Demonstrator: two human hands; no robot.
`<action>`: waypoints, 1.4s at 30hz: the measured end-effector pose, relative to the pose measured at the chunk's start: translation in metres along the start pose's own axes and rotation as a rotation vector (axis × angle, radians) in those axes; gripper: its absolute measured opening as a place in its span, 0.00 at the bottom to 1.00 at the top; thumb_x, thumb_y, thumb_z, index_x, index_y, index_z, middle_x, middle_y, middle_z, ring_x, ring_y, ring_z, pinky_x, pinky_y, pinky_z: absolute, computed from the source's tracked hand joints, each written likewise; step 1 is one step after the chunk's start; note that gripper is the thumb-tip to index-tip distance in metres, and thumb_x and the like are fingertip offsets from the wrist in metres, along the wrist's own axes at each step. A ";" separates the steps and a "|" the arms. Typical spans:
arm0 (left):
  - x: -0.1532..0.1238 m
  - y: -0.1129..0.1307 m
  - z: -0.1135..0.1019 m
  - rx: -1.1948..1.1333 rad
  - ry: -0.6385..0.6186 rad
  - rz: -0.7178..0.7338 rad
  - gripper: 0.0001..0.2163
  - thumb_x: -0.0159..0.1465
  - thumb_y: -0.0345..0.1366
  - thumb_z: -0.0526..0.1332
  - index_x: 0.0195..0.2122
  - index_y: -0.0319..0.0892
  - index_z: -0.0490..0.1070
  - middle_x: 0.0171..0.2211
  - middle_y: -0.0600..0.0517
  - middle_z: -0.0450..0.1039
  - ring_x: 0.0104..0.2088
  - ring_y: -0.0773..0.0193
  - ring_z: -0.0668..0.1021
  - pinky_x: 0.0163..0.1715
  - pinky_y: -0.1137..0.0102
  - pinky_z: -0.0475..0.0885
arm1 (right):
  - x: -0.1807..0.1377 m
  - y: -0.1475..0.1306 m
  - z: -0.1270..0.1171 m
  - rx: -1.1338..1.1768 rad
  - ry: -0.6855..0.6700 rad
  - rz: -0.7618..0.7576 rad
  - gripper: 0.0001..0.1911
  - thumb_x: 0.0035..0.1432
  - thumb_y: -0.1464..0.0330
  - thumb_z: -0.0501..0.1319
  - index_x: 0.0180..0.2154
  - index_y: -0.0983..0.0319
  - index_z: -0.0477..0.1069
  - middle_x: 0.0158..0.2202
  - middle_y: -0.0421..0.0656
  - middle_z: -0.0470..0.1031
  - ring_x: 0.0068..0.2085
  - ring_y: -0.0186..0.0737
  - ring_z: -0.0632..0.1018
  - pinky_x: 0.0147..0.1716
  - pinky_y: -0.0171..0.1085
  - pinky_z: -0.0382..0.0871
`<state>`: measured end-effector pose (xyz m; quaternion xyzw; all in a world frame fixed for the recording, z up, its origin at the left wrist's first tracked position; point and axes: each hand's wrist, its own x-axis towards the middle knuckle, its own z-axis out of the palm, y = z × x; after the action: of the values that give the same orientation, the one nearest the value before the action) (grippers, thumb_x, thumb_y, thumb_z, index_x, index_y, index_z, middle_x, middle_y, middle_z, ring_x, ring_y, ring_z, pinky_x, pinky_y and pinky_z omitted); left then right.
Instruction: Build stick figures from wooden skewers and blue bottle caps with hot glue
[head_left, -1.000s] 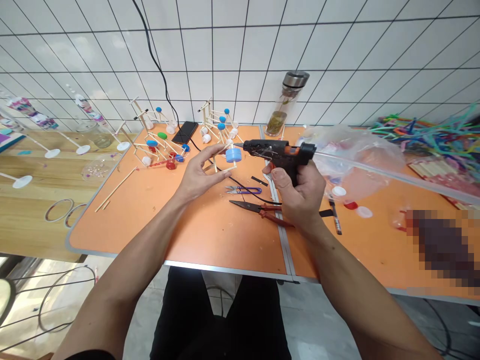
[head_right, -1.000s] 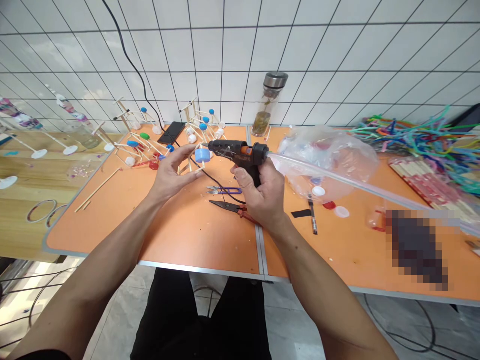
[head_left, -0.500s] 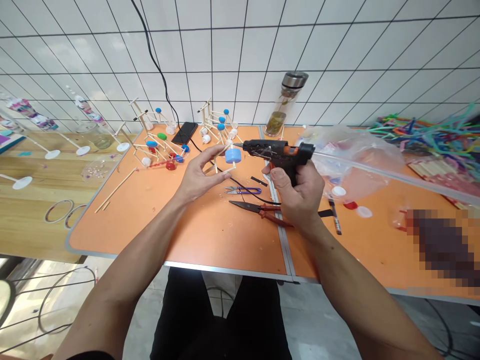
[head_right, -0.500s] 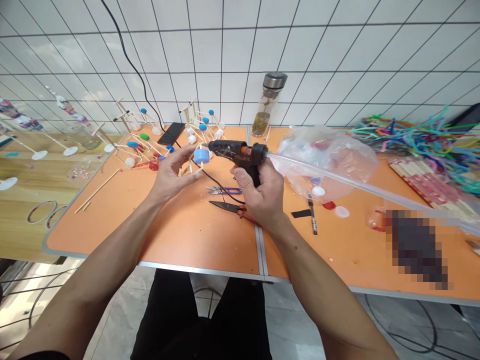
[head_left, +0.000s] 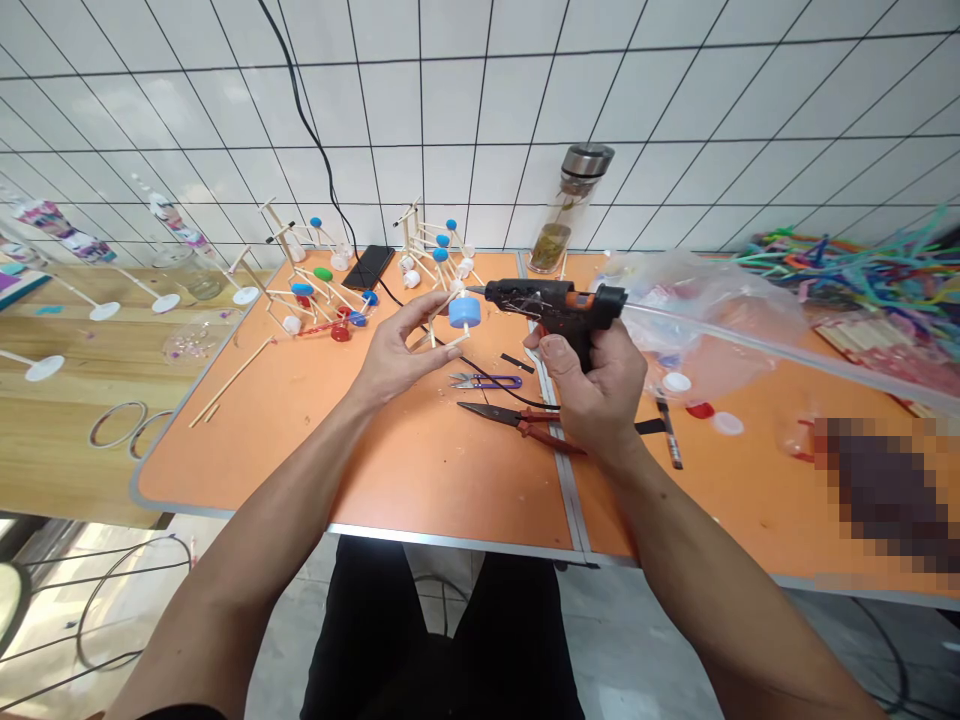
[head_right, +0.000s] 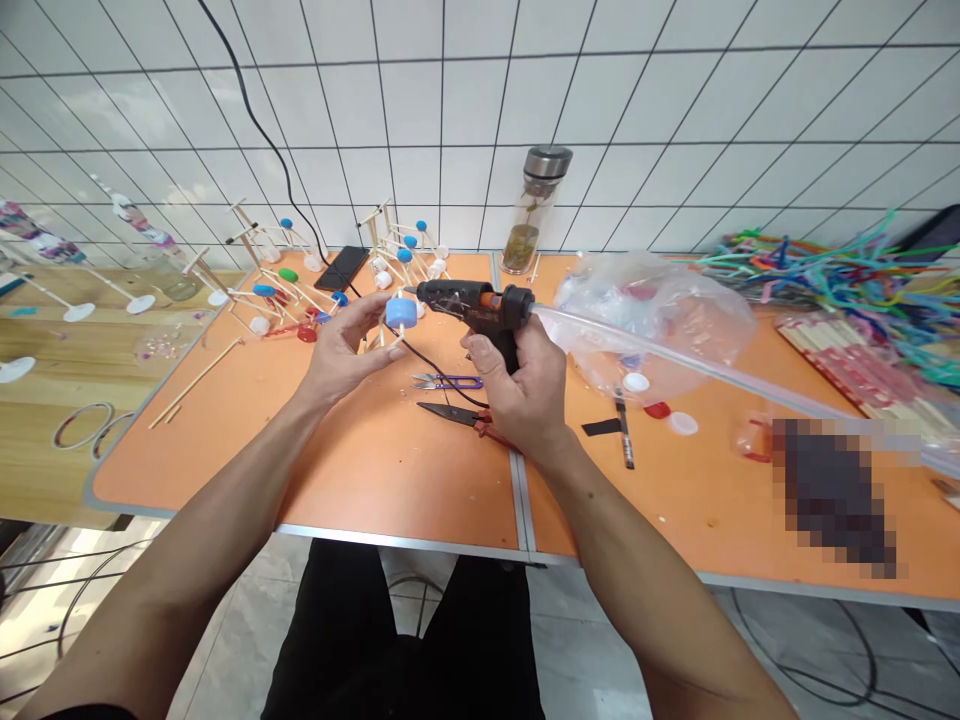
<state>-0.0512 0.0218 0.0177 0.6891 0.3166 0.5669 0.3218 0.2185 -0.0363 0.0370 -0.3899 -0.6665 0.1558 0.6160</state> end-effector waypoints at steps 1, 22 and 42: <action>0.000 0.000 0.000 -0.009 -0.005 -0.003 0.35 0.56 0.53 0.86 0.63 0.52 0.85 0.63 0.44 0.85 0.65 0.46 0.85 0.72 0.51 0.76 | 0.001 -0.001 0.000 -0.005 0.004 -0.003 0.17 0.76 0.49 0.68 0.50 0.56 0.81 0.40 0.43 0.87 0.38 0.45 0.86 0.37 0.45 0.80; 0.007 0.015 0.001 -0.437 0.104 -0.217 0.27 0.56 0.50 0.86 0.55 0.50 0.86 0.57 0.46 0.89 0.63 0.48 0.87 0.68 0.54 0.79 | -0.001 -0.006 0.002 0.253 -0.039 0.065 0.18 0.74 0.50 0.71 0.54 0.55 0.80 0.41 0.44 0.89 0.34 0.42 0.83 0.32 0.43 0.77; -0.008 0.017 0.012 -0.722 -0.211 -0.550 0.35 0.62 0.71 0.73 0.59 0.51 0.84 0.64 0.44 0.86 0.73 0.33 0.79 0.72 0.40 0.78 | -0.002 -0.002 0.005 -0.179 0.023 -0.040 0.20 0.74 0.47 0.66 0.49 0.55 0.82 0.39 0.44 0.87 0.36 0.47 0.84 0.38 0.48 0.81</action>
<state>-0.0394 0.0039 0.0249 0.4774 0.2353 0.4612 0.7099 0.2133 -0.0381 0.0358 -0.4316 -0.6782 0.0788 0.5895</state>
